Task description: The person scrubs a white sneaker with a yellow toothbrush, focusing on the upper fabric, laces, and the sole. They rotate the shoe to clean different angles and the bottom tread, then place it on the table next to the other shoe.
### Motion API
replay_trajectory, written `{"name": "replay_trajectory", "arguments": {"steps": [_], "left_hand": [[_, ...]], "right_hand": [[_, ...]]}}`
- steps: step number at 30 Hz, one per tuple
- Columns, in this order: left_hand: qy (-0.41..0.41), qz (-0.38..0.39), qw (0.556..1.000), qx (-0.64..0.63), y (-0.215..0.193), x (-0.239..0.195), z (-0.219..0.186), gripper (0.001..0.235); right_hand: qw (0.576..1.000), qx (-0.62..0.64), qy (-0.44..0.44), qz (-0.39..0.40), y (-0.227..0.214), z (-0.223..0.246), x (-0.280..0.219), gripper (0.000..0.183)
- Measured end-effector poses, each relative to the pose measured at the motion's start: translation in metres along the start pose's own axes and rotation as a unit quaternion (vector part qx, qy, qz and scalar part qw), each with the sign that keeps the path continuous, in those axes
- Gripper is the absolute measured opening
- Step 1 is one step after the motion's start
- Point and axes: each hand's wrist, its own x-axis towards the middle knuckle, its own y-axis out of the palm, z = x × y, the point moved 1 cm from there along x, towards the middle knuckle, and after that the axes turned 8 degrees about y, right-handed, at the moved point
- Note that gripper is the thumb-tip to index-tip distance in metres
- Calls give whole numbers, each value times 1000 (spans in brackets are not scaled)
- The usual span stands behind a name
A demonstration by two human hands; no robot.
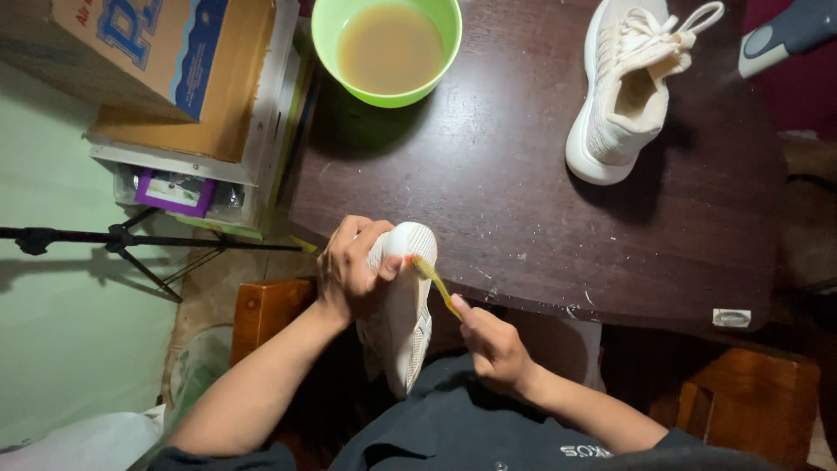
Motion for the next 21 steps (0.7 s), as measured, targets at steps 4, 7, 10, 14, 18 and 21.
{"name": "replay_trajectory", "arguments": {"steps": [4,7,10,14,18,21], "left_hand": [[-17,2,1000,-4,2,2,-1,73],[-26,-1,1000,-9,0,3,-1,69],[-29,-2,999,-20,3,3,3,66],[-27,-20,999,-31,-2,4,-3,65],[-30,-26,999,-36,6,3,5,65],[-29,-25,998,-44,5,3,4,65]], "right_hand": [[1000,-1,11,7,-3,-12,5,58],[1000,10,11,14,3,-14,0,63],[999,1,38,18,1,-11,6,61],[999,-12,29,22,6,18,1,56],[996,-33,81,13,9,-2,-3,60],[1000,-2,-2,-19,9,14,-4,55]]}}
